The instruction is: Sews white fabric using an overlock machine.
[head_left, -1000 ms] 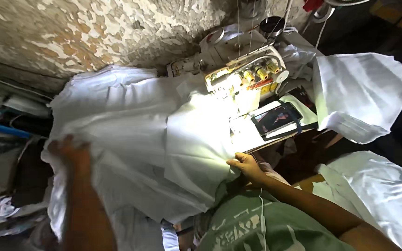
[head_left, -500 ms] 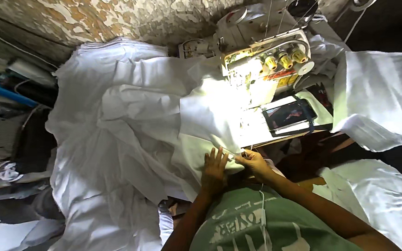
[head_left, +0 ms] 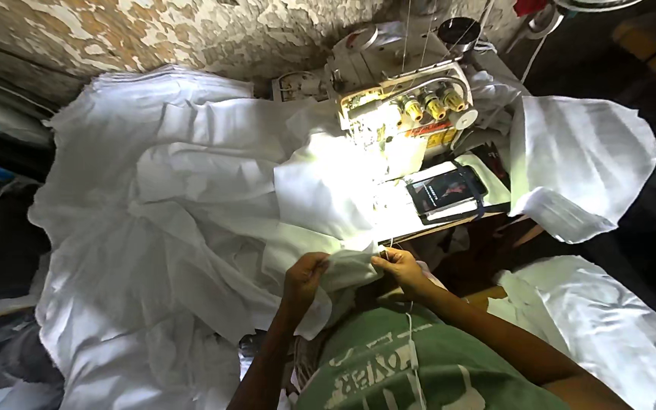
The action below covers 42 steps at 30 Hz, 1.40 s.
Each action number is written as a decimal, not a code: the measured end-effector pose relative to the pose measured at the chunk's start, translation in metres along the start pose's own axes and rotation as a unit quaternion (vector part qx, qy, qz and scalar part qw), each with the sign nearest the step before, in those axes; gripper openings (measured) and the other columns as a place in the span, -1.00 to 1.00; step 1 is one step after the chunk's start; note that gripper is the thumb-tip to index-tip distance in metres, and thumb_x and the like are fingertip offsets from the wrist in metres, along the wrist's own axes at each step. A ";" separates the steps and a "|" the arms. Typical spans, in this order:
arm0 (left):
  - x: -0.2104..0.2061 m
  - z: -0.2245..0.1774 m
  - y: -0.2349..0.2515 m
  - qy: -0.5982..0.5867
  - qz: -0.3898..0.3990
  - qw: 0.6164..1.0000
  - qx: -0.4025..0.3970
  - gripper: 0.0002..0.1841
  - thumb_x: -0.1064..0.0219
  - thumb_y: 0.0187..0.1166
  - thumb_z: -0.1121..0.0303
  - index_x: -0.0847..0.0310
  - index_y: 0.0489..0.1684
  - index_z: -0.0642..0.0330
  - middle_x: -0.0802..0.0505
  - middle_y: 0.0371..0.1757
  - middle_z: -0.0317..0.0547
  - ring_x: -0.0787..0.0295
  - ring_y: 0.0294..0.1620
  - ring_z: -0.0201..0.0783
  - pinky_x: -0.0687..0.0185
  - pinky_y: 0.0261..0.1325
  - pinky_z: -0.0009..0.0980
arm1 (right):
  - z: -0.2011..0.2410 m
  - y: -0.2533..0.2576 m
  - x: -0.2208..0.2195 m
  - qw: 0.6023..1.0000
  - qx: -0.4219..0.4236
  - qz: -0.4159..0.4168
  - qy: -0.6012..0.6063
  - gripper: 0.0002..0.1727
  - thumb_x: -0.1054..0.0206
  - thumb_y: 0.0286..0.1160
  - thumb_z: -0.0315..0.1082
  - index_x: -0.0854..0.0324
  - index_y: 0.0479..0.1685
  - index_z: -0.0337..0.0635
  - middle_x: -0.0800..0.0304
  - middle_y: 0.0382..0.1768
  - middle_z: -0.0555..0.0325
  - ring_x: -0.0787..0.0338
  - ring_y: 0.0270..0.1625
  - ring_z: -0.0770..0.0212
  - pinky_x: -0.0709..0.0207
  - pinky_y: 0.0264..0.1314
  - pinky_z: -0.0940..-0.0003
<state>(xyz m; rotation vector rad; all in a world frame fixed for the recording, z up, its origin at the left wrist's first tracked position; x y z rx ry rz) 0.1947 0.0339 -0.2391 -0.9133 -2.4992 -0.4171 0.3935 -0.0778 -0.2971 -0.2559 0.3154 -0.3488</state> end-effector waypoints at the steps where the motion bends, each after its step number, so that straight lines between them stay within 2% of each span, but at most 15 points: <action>1: 0.000 -0.005 -0.001 0.002 -0.030 0.999 0.013 -0.84 -0.28 0.61 0.56 -0.70 -0.05 0.51 -0.83 -0.09 -0.01 -0.75 -0.09 -0.48 -0.68 0.10 -0.53 | 0.004 -0.003 -0.003 1.000 -0.007 0.009 0.003 -0.90 -0.33 0.58 -0.50 -0.70 -0.30 -0.30 -0.78 -0.43 0.29 -0.75 -0.32 0.52 -0.66 -0.10 0.54; 5: -0.016 -0.017 -0.012 0.092 -0.030 0.994 -0.055 -0.72 -0.20 0.57 0.55 -0.69 0.16 0.42 -0.82 -0.05 0.10 -0.79 -0.06 -0.19 -0.73 0.10 -0.27 | 0.016 -0.017 -0.013 0.999 -0.005 0.030 -0.010 -0.91 -0.34 0.56 -0.52 -0.70 -0.10 -0.35 -0.84 -0.31 0.25 -0.81 -0.24 0.50 -0.72 -0.03 0.52; 9: -0.034 -0.011 -0.015 0.212 0.002 0.967 -0.141 -0.65 -0.42 0.51 0.41 -0.77 0.24 0.29 -0.80 -0.34 0.10 -0.79 -0.32 0.04 -0.74 -0.14 -0.08 | 0.018 -0.021 -0.013 1.000 -0.010 0.013 -0.026 -0.87 -0.34 0.56 -0.55 -0.68 -0.02 -0.37 -0.86 -0.27 0.22 -0.82 -0.23 0.50 -0.73 -0.04 0.54; 11: -0.036 -0.011 -0.015 0.228 0.004 0.961 -0.157 -0.60 -0.46 0.40 0.48 -0.80 0.25 0.24 -0.79 -0.45 0.07 -0.77 -0.44 0.05 -0.68 -0.26 -0.04 | 0.018 -0.022 -0.014 0.999 -0.007 0.007 -0.037 -0.91 -0.30 0.61 -0.52 -0.69 -0.08 -0.36 -0.85 -0.31 0.25 -0.81 -0.26 0.51 -0.73 -0.06 0.54; 14: -0.034 -0.018 -0.013 0.228 -0.031 0.960 -0.158 -0.68 -0.37 0.52 0.44 -0.84 0.20 0.20 -0.84 -0.55 -0.04 -0.77 -0.57 -0.07 -0.62 -0.37 -0.12 | 0.018 -0.025 -0.014 0.999 0.001 0.009 -0.047 -0.89 -0.24 0.65 -0.51 -0.68 -0.14 -0.32 -0.81 -0.35 0.29 -0.79 -0.27 0.53 -0.71 -0.07 0.56; 16: -0.031 -0.024 -0.013 0.218 -0.079 0.961 -0.154 -0.70 -0.40 0.49 0.44 -0.87 0.15 0.18 -0.80 -0.58 -0.03 -0.71 -0.60 -0.09 -0.56 -0.42 -0.17 | 0.019 -0.026 -0.014 0.999 0.012 0.009 -0.050 -0.88 -0.24 0.65 -0.53 -0.69 -0.20 -0.32 -0.82 -0.37 0.30 -0.79 -0.28 0.54 -0.71 -0.06 0.57; 17: -0.030 -0.027 -0.014 0.214 -0.109 0.958 -0.158 -0.71 -0.42 0.46 0.42 -0.89 0.12 0.15 -0.77 -0.50 -0.02 -0.68 -0.52 -0.10 -0.56 -0.37 -0.20 | 0.019 -0.027 -0.014 0.998 0.015 0.010 -0.052 -0.88 -0.25 0.64 -0.53 -0.69 -0.22 -0.32 -0.82 -0.38 0.30 -0.79 -0.28 0.54 -0.70 -0.06 0.57; 18: -0.030 -0.030 -0.017 0.210 -0.125 0.956 -0.163 -0.72 -0.43 0.48 0.40 -0.90 0.11 0.09 -0.84 -0.24 0.04 -0.78 -0.26 -0.06 -0.68 -0.13 -0.17 | 0.020 -0.028 -0.013 0.998 0.018 0.011 -0.053 -0.88 -0.26 0.62 -0.54 -0.70 -0.24 -0.32 -0.83 -0.37 0.29 -0.80 -0.27 0.53 -0.71 -0.06 0.56; 19: -0.031 -0.031 -0.019 0.200 -0.124 0.957 -0.172 -0.73 -0.41 0.54 0.37 -0.88 0.13 0.06 -0.85 0.11 0.13 -0.81 0.13 0.01 -0.67 0.26 -0.08 | 0.020 -0.028 -0.012 0.998 0.020 0.010 -0.053 -0.88 -0.27 0.61 -0.54 -0.71 -0.24 -0.33 -0.84 -0.37 0.28 -0.80 -0.27 0.52 -0.72 -0.05 0.55; 20: -0.034 -0.032 -0.020 0.189 -0.115 0.956 -0.193 -0.74 -0.38 0.58 0.36 -0.87 0.15 0.07 -0.79 0.33 0.21 -0.71 0.42 0.08 -0.51 0.54 0.02 | 0.020 -0.029 -0.011 0.998 0.021 0.009 -0.054 -0.89 -0.28 0.60 -0.55 -0.71 -0.24 -0.33 -0.84 -0.36 0.27 -0.81 -0.26 0.51 -0.73 -0.05 0.54; 21: -0.039 -0.030 -0.021 0.187 -0.107 0.952 -0.216 -0.74 -0.35 0.62 0.37 -0.86 0.16 0.08 -0.76 0.41 0.22 -0.62 0.55 0.10 -0.37 0.65 0.10 | 0.020 -0.031 -0.011 0.998 0.021 0.008 -0.054 -0.90 -0.28 0.59 -0.56 -0.70 -0.24 -0.32 -0.84 -0.36 0.26 -0.82 -0.26 0.50 -0.73 -0.05 0.54; 24: -0.054 -0.024 -0.020 0.215 -0.078 0.944 -0.239 -0.73 -0.30 0.65 0.35 -0.84 0.17 0.11 -0.79 0.42 0.11 -0.62 0.57 0.07 -0.33 0.66 0.18 | 0.021 -0.034 -0.014 0.998 0.019 0.001 -0.052 -0.94 -0.31 0.56 -0.57 -0.69 -0.18 -0.34 -0.84 -0.35 0.26 -0.82 -0.27 0.49 -0.74 -0.08 0.53; 30: -0.061 -0.037 -0.025 0.194 -0.113 0.939 -0.261 -0.73 -0.21 0.73 0.37 -0.81 0.13 0.23 -0.89 0.26 0.02 -0.70 0.50 -0.10 -0.21 0.75 0.01 | 0.027 -0.041 -0.015 0.999 0.036 0.011 -0.020 -0.77 -0.25 0.56 -0.63 -0.61 0.13 -0.40 -0.88 -0.15 0.22 -0.85 -0.11 0.48 -0.75 0.08 0.51; 36: -0.075 -0.034 -0.030 0.259 -0.119 0.923 -0.258 -0.73 -0.27 0.65 0.45 -0.80 0.20 0.14 -0.87 0.30 -0.05 -0.70 0.51 -0.11 -0.24 0.72 0.09 | 0.026 -0.044 -0.015 0.999 0.037 0.001 -0.015 -0.80 -0.21 0.59 -0.63 -0.62 0.09 -0.37 -0.86 -0.20 0.26 -0.84 -0.16 0.49 -0.74 0.03 0.53; 42: -0.075 -0.035 -0.030 0.286 -0.104 0.912 -0.276 -0.71 -0.27 0.66 0.42 -0.80 0.23 0.09 -0.85 0.35 -0.11 -0.59 0.60 -0.09 -0.07 0.76 0.14 | 0.028 -0.045 -0.015 1.000 0.027 -0.009 -0.005 -0.80 -0.23 0.54 -0.66 -0.66 0.03 -0.36 -0.87 -0.24 0.26 -0.83 -0.20 0.49 -0.74 0.00 0.54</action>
Point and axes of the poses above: each hand's wrist, its own y-axis towards the middle knuckle, its own x-axis out of the back of the hand, z = x × y, the point moved 4 cm from there along y, towards the middle knuckle
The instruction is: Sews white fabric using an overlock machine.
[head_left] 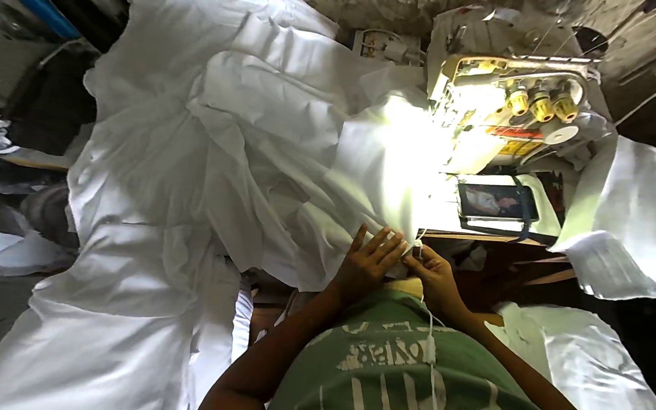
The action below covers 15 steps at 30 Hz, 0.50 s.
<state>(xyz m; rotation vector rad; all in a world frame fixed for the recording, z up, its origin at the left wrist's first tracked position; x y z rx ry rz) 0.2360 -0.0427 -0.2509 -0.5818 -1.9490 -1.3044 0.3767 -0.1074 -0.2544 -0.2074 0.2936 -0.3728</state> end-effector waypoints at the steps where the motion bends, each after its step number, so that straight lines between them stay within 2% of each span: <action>1: -0.001 0.000 0.000 0.003 0.000 1.000 -0.001 -0.72 -0.27 0.66 0.43 -0.80 0.23 0.09 -0.85 0.35 -0.11 -0.61 0.59 -0.10 -0.09 0.76 0.12 | 0.000 0.000 0.000 1.000 -0.002 -0.002 0.002 -0.80 -0.23 0.54 -0.67 -0.66 0.02 -0.37 -0.88 -0.24 0.25 -0.84 -0.21 0.49 -0.74 0.00 0.54; 6: -0.002 -0.002 0.001 0.014 -0.002 1.000 0.006 -0.71 -0.27 0.64 0.44 -0.81 0.22 0.08 -0.87 0.33 -0.13 -0.67 0.53 -0.12 -0.15 0.73 0.13 | 0.002 -0.001 0.000 1.000 -0.008 -0.002 -0.007 -0.82 -0.20 0.59 -0.65 -0.65 0.03 -0.38 -0.87 -0.24 0.23 -0.84 -0.20 0.48 -0.74 -0.01 0.55; 15: -0.005 -0.004 0.005 -0.006 0.000 1.000 0.031 -0.71 -0.28 0.61 0.45 -0.84 0.17 0.08 -0.89 0.28 -0.13 -0.74 0.45 -0.08 -0.18 0.65 0.31 | 0.002 -0.001 0.002 1.000 -0.025 0.007 -0.013 -0.81 -0.15 0.66 -0.60 -0.63 0.07 -0.38 -0.87 -0.24 0.23 -0.85 -0.23 0.46 -0.76 -0.03 0.51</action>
Point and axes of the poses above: each hand's wrist, its own y-axis towards the middle knuckle, its own x-axis out of the back of the hand, z = x × y, the point moved 4 cm from there along y, towards the middle knuckle
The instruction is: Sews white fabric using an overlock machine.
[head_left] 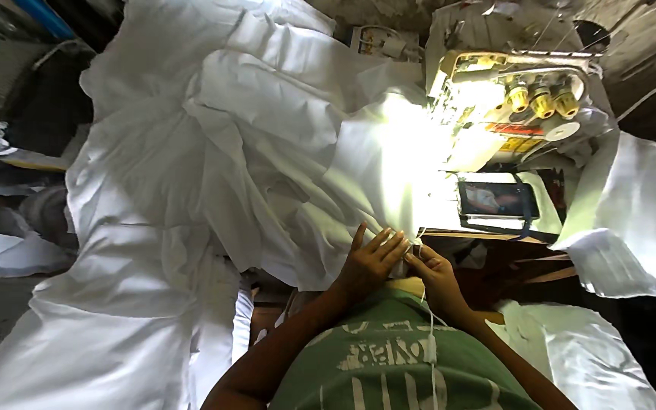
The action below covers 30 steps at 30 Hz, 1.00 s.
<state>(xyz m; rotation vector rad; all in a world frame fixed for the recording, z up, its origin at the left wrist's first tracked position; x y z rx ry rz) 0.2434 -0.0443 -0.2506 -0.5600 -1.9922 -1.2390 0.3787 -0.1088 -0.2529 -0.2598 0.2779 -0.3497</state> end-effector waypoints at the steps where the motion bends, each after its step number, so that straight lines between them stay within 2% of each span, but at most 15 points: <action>1: -0.001 0.000 0.000 -0.001 -0.001 1.000 0.002 -0.71 -0.28 0.61 0.44 -0.84 0.17 0.08 -0.89 0.28 -0.13 -0.74 0.45 -0.08 -0.18 0.65 0.31 | 0.000 0.000 0.000 1.000 -0.006 0.001 0.000 -0.81 -0.14 0.67 -0.59 -0.63 0.07 -0.37 -0.87 -0.26 0.23 -0.85 -0.25 0.46 -0.77 -0.06 0.51; 5: -0.004 -0.001 0.001 0.007 -0.003 1.000 0.003 -0.71 -0.25 0.62 0.42 -0.84 0.16 0.09 -0.90 0.27 -0.12 -0.75 0.44 -0.09 -0.16 0.66 0.30 | -0.001 0.000 0.001 1.000 -0.008 0.015 -0.010 -0.81 -0.11 0.71 -0.56 -0.62 0.06 -0.38 -0.85 -0.29 0.23 -0.83 -0.30 0.45 -0.77 -0.13 0.51; 9: -0.009 0.002 -0.004 -0.010 -0.006 1.000 0.014 -0.71 -0.21 0.68 0.37 -0.83 0.19 0.16 -0.90 0.27 -0.07 -0.76 0.44 -0.12 -0.19 0.68 0.25 | -0.004 0.000 -0.002 0.999 -0.025 0.027 -0.016 -0.74 -0.08 0.75 -0.50 -0.59 0.19 -0.45 -0.83 -0.18 0.18 -0.83 -0.22 0.45 -0.76 -0.07 0.49; 13: -0.013 0.004 -0.005 -0.015 0.013 0.999 0.027 -0.53 -0.13 0.72 0.06 -0.81 0.24 0.20 -0.88 0.29 -0.03 -0.76 0.43 -0.08 -0.22 0.63 0.29 | -0.001 -0.005 -0.007 0.994 -0.092 0.053 0.037 -0.61 0.04 0.89 -0.33 -0.45 0.41 -0.44 -0.84 -0.11 0.13 -0.87 -0.14 0.35 -0.79 0.01 0.36; 15: -0.016 0.007 -0.005 -0.005 0.012 1.000 0.026 -0.39 -0.13 0.68 -0.16 -0.81 0.23 0.19 -0.89 0.27 -0.03 -0.78 0.40 -0.03 -0.28 0.59 0.30 | -0.001 -0.007 -0.007 0.990 -0.108 0.072 0.063 -0.56 0.08 0.91 -0.27 -0.41 0.49 -0.41 -0.82 0.00 0.13 -0.85 -0.08 0.39 -0.76 0.08 0.39; 16: -0.018 0.008 -0.004 0.001 0.011 1.000 0.024 -0.40 -0.13 0.68 -0.17 -0.81 0.23 0.17 -0.89 0.27 -0.04 -0.79 0.40 -0.03 -0.29 0.58 0.29 | -0.001 -0.007 -0.007 0.987 -0.116 0.079 0.074 -0.55 0.10 0.91 -0.24 -0.41 0.49 -0.38 -0.81 0.00 0.16 -0.83 -0.07 0.41 -0.74 0.08 0.42; 18: -0.022 0.011 -0.001 0.003 0.008 1.000 0.023 -0.55 -0.16 0.69 0.05 -0.83 0.19 0.17 -0.91 0.24 -0.05 -0.81 0.36 0.01 -0.32 0.54 0.32 | -0.007 -0.003 -0.006 0.983 -0.128 0.091 0.096 -0.56 0.14 0.92 -0.20 -0.41 0.46 -0.31 -0.76 -0.07 0.21 -0.77 -0.11 0.42 -0.68 0.04 0.44; 19: -0.024 0.013 0.000 0.002 0.005 1.000 0.023 -0.63 -0.18 0.70 0.17 -0.84 0.15 0.16 -0.92 0.21 -0.06 -0.83 0.33 0.00 -0.35 0.53 0.32 | -0.009 -0.002 -0.006 0.982 -0.129 0.090 0.105 -0.55 0.15 0.92 -0.19 -0.40 0.46 -0.31 -0.75 -0.04 0.18 -0.77 -0.10 0.39 -0.68 0.05 0.42; 21: -0.024 0.018 0.005 0.000 0.004 1.000 0.018 -0.73 -0.23 0.66 0.38 -0.87 0.07 0.12 -0.94 0.16 -0.11 -0.86 0.28 -0.02 -0.39 0.50 0.33 | -0.007 0.000 -0.008 0.983 -0.119 0.091 0.104 -0.52 0.14 0.93 -0.21 -0.33 0.56 -0.35 -0.72 0.18 0.09 -0.78 0.08 0.36 -0.68 0.19 0.39; 23: -0.022 0.024 0.010 -0.002 0.008 1.000 0.000 -0.75 -0.24 0.64 0.43 -0.89 0.02 0.11 -0.96 0.12 -0.12 -0.88 0.25 -0.05 -0.42 0.50 0.29 | -0.005 0.003 -0.007 0.992 -0.079 0.077 0.060 -0.55 0.06 0.90 -0.26 -0.40 0.51 -0.43 -0.71 0.25 0.05 -0.78 0.14 0.41 -0.67 0.25 0.45; 25: -0.016 0.028 0.015 -0.022 0.012 1.000 -0.011 -0.75 -0.24 0.62 0.46 -0.91 -0.04 0.11 -0.97 0.06 -0.13 -0.90 0.22 -0.08 -0.48 0.50 0.21 | -0.004 0.007 -0.003 0.996 -0.006 0.082 -0.024 -0.58 -0.02 0.84 -0.30 -0.55 0.34 -0.49 -0.66 0.28 -0.02 -0.69 0.24 0.44 -0.56 0.37 0.51; 27: 0.000 0.030 0.025 -0.095 0.020 0.995 0.034 -0.75 -0.22 0.63 0.45 -0.91 -0.10 0.19 -0.98 0.02 -0.08 -0.90 0.21 -0.06 -0.51 0.50 0.16 | 0.001 0.011 0.000 0.990 0.054 0.095 -0.087 -0.60 -0.07 0.81 -0.29 -0.64 0.24 -0.46 -0.69 0.25 -0.04 -0.68 0.25 0.43 -0.54 0.39 0.50; 28: 0.012 0.030 0.032 -0.157 0.023 0.983 0.086 -0.75 -0.23 0.65 0.44 -0.89 -0.10 0.30 -0.97 0.00 -0.03 -0.90 0.20 -0.11 -0.55 0.52 0.03 | 0.007 0.013 0.002 0.986 0.085 0.102 -0.104 -0.61 -0.10 0.79 -0.29 -0.65 0.26 -0.45 -0.72 0.24 -0.04 -0.72 0.23 0.42 -0.58 0.38 0.49; 29: 0.028 0.028 0.042 -0.225 0.015 0.963 0.145 -0.77 -0.24 0.63 0.48 -0.85 -0.12 0.41 -0.96 -0.05 -0.01 -0.89 0.13 -0.26 -0.63 0.43 -0.23 | 0.016 0.017 0.003 0.980 0.120 0.103 -0.116 -0.61 -0.14 0.77 -0.31 -0.66 0.26 -0.46 -0.74 0.23 -0.04 -0.74 0.21 0.43 -0.58 0.36 0.49; 30: 0.046 0.025 0.055 -0.274 0.001 0.943 0.188 -0.78 -0.22 0.65 0.50 -0.79 -0.14 0.48 -0.93 -0.13 -0.08 -0.84 -0.02 -0.51 -0.69 0.24 -0.52 | 0.026 0.023 0.005 0.974 0.159 0.093 -0.133 -0.62 -0.18 0.74 -0.31 -0.67 0.27 -0.44 -0.78 0.20 -0.02 -0.76 0.16 0.45 -0.61 0.32 0.51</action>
Point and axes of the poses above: each hand's wrist, its own y-axis towards the middle knuckle, its own x-axis out of the back of the hand, z = x × y, the point moved 4 cm from there along y, towards the middle knuckle
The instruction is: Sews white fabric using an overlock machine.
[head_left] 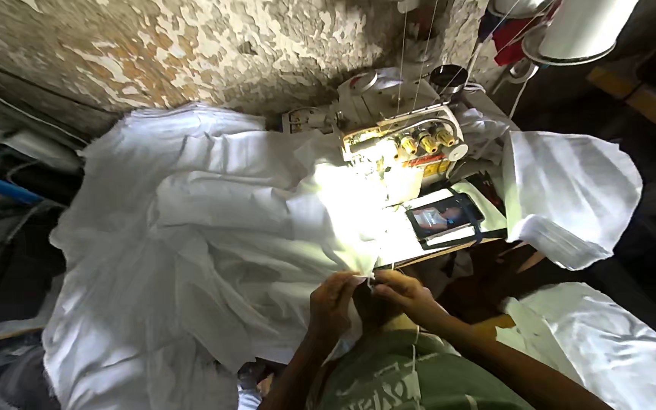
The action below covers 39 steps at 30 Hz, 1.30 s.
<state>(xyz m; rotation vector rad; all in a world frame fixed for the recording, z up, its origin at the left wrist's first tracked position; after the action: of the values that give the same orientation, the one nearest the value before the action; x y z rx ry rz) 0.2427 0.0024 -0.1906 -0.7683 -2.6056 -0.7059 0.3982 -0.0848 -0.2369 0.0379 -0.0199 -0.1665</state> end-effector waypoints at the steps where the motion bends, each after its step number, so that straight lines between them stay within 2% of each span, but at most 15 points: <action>1: 0.012 -0.015 0.010 -0.030 -0.017 0.999 0.013 -0.78 -0.19 0.66 0.51 -0.73 -0.15 0.53 -0.88 -0.22 -0.15 -0.76 -0.15 -0.66 -0.66 0.06 -0.67 | 0.004 0.010 0.006 0.999 0.024 -0.021 -0.028 -0.61 -0.22 0.71 -0.29 -0.67 0.29 -0.42 -0.82 0.14 -0.01 -0.79 0.05 0.47 -0.64 0.22 0.51; 3: 0.031 -0.037 0.033 -0.024 -0.053 0.998 -0.020 -0.77 -0.17 0.69 0.48 -0.69 -0.20 0.50 -0.80 -0.34 -0.27 -0.64 -0.29 -0.76 -0.58 -0.10 -0.76 | 0.017 0.035 0.019 0.991 0.055 -0.077 -0.094 -0.64 -0.27 0.68 -0.30 -0.70 0.25 -0.38 -0.86 -0.07 0.04 -0.77 -0.20 0.45 -0.66 0.00 0.47; 6: 0.040 -0.056 0.067 0.012 -0.078 0.992 -0.103 -0.81 -0.15 0.74 0.44 -0.65 -0.18 0.35 -0.73 -0.30 -0.34 -0.60 -0.28 -0.75 -0.56 -0.13 -0.77 | 0.042 0.077 0.035 0.961 0.147 -0.148 -0.180 -0.71 -0.37 0.58 -0.40 -0.70 0.18 -0.36 -0.86 -0.10 -0.07 -0.79 -0.34 0.24 -0.70 -0.24 0.28; 9: 0.039 -0.074 0.088 0.044 -0.071 0.981 -0.176 -0.81 -0.17 0.75 0.43 -0.66 -0.17 0.34 -0.73 -0.24 -0.25 -0.65 -0.20 -0.66 -0.59 -0.05 -0.74 | 0.058 0.108 0.046 0.925 0.193 -0.196 -0.262 -0.71 -0.47 0.51 -0.32 -0.70 0.10 -0.30 -0.78 -0.10 -0.15 -0.74 -0.43 0.08 -0.63 -0.43 0.15; 11: 0.038 -0.081 0.094 0.076 -0.072 0.972 -0.208 -0.81 -0.19 0.73 0.44 -0.68 -0.17 0.36 -0.78 -0.19 -0.16 -0.71 -0.11 -0.60 -0.61 0.04 -0.70 | 0.062 0.120 0.049 0.903 0.220 -0.213 -0.302 -0.73 -0.50 0.45 -0.33 -0.73 0.01 -0.31 -0.76 -0.10 -0.23 -0.76 -0.38 -0.06 -0.64 -0.41 0.02; 13: 0.040 -0.082 0.095 0.108 -0.082 0.965 -0.222 -0.80 -0.18 0.75 0.41 -0.70 -0.15 0.34 -0.81 -0.13 -0.13 -0.74 -0.01 -0.54 -0.62 0.12 -0.66 | 0.059 0.127 0.052 0.893 0.232 -0.222 -0.316 -0.79 -0.48 0.44 -0.38 -0.79 -0.07 -0.34 -0.80 -0.04 -0.31 -0.85 -0.18 -0.21 -0.71 -0.22 -0.13; 14: 0.043 -0.080 0.094 0.114 -0.086 0.964 -0.224 -0.78 -0.18 0.77 0.38 -0.70 -0.13 0.31 -0.82 -0.08 -0.14 -0.75 0.04 -0.53 -0.63 0.17 -0.63 | 0.058 0.129 0.052 0.893 0.230 -0.225 -0.316 -0.82 -0.47 0.43 -0.40 -0.80 -0.11 -0.33 -0.81 -0.05 -0.30 -0.86 -0.16 -0.21 -0.72 -0.18 -0.14; 19: 0.052 -0.072 0.091 0.106 -0.090 0.967 -0.213 -0.77 -0.14 0.81 0.33 -0.71 -0.06 0.23 -0.87 0.07 -0.19 -0.79 0.20 -0.47 -0.69 0.29 -0.52 | 0.054 0.134 0.055 0.888 0.230 -0.232 -0.323 -0.84 -0.47 0.36 -0.45 -0.79 -0.19 -0.39 -0.81 -0.19 -0.27 -0.83 -0.33 -0.15 -0.66 -0.35 -0.11; 22: 0.051 -0.070 0.089 0.098 -0.098 0.967 -0.213 -0.78 -0.16 0.80 0.34 -0.73 -0.06 0.23 -0.89 0.05 -0.17 -0.82 0.17 -0.44 -0.72 0.25 -0.50 | 0.048 0.137 0.054 0.893 0.226 -0.229 -0.314 -0.82 -0.43 0.38 -0.44 -0.80 -0.19 -0.41 -0.80 -0.40 -0.17 -0.76 -0.50 -0.05 -0.63 -0.42 -0.04; 25: 0.050 -0.073 0.088 0.113 -0.091 0.969 -0.202 -0.76 -0.16 0.80 0.32 -0.74 -0.10 0.24 -0.91 0.02 -0.16 -0.82 0.12 -0.45 -0.69 0.23 -0.53 | 0.043 0.140 0.054 0.896 0.240 -0.230 -0.295 -0.82 -0.39 0.43 -0.43 -0.74 -0.18 -0.43 -0.67 -0.63 -0.03 -0.61 -0.68 0.10 -0.50 -0.60 0.14; 27: 0.051 -0.074 0.089 0.113 -0.083 0.972 -0.189 -0.74 -0.16 0.80 0.31 -0.76 -0.10 0.23 -0.92 -0.01 -0.18 -0.81 0.04 -0.49 -0.67 0.16 -0.56 | 0.044 0.141 0.056 0.897 0.242 -0.229 -0.292 -0.82 -0.37 0.46 -0.45 -0.68 -0.12 -0.42 -0.73 -0.55 -0.05 -0.64 -0.64 0.10 -0.52 -0.58 0.14; 30: 0.053 -0.076 0.093 0.078 -0.068 0.984 -0.146 -0.77 -0.21 0.75 0.33 -0.78 -0.12 0.23 -0.88 -0.17 -0.28 -0.73 -0.12 -0.60 -0.62 0.05 -0.66 | 0.047 0.141 0.060 0.902 0.241 -0.213 -0.287 -0.79 -0.36 0.46 -0.51 -0.73 -0.02 -0.45 -0.82 -0.41 -0.13 -0.75 -0.54 0.03 -0.63 -0.47 0.07; 33: 0.051 -0.084 0.093 0.048 -0.017 0.994 -0.094 -0.81 -0.25 0.69 0.40 -0.78 -0.18 0.29 -0.83 -0.29 -0.30 -0.70 -0.21 -0.65 -0.62 -0.03 -0.70 | 0.043 0.138 0.066 0.905 0.262 -0.161 -0.295 -0.81 -0.32 0.47 -0.51 -0.84 -0.18 -0.42 -0.84 -0.44 -0.13 -0.79 -0.49 0.05 -0.67 -0.37 0.08; 37: 0.032 -0.087 0.071 0.082 0.089 0.990 -0.073 -0.75 -0.22 0.72 0.38 -0.83 -0.15 0.31 -0.90 -0.26 -0.12 -0.81 -0.17 -0.42 -0.67 0.03 -0.53 | 0.031 0.127 0.075 0.887 0.269 -0.090 -0.365 -0.82 -0.38 0.42 -0.41 -0.86 -0.33 -0.34 -0.75 -0.62 -0.09 -0.76 -0.57 -0.08 -0.59 -0.49 -0.13; 39: 0.019 -0.086 0.056 0.105 0.118 0.983 -0.089 -0.75 -0.22 0.71 0.38 -0.85 -0.15 0.29 -0.94 -0.21 -0.09 -0.86 -0.14 -0.28 -0.70 0.06 -0.41 | 0.027 0.122 0.075 0.866 0.288 -0.092 -0.398 -0.82 -0.36 0.44 -0.42 -0.86 -0.36 -0.30 -0.78 -0.58 -0.10 -0.82 -0.50 -0.12 -0.65 -0.44 -0.17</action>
<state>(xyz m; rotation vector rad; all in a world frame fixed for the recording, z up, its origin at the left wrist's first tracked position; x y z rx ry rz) 0.2747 0.0041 -0.0912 -0.9774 -2.2391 -0.9032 0.4921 0.0218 -0.2040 0.5730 -0.9012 -0.3559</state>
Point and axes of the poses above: each hand's wrist, its own y-axis towards the middle knuckle, its own x-axis out of the back of the hand, z = x × y, the point moved 4 cm from there along y, towards the middle knuckle
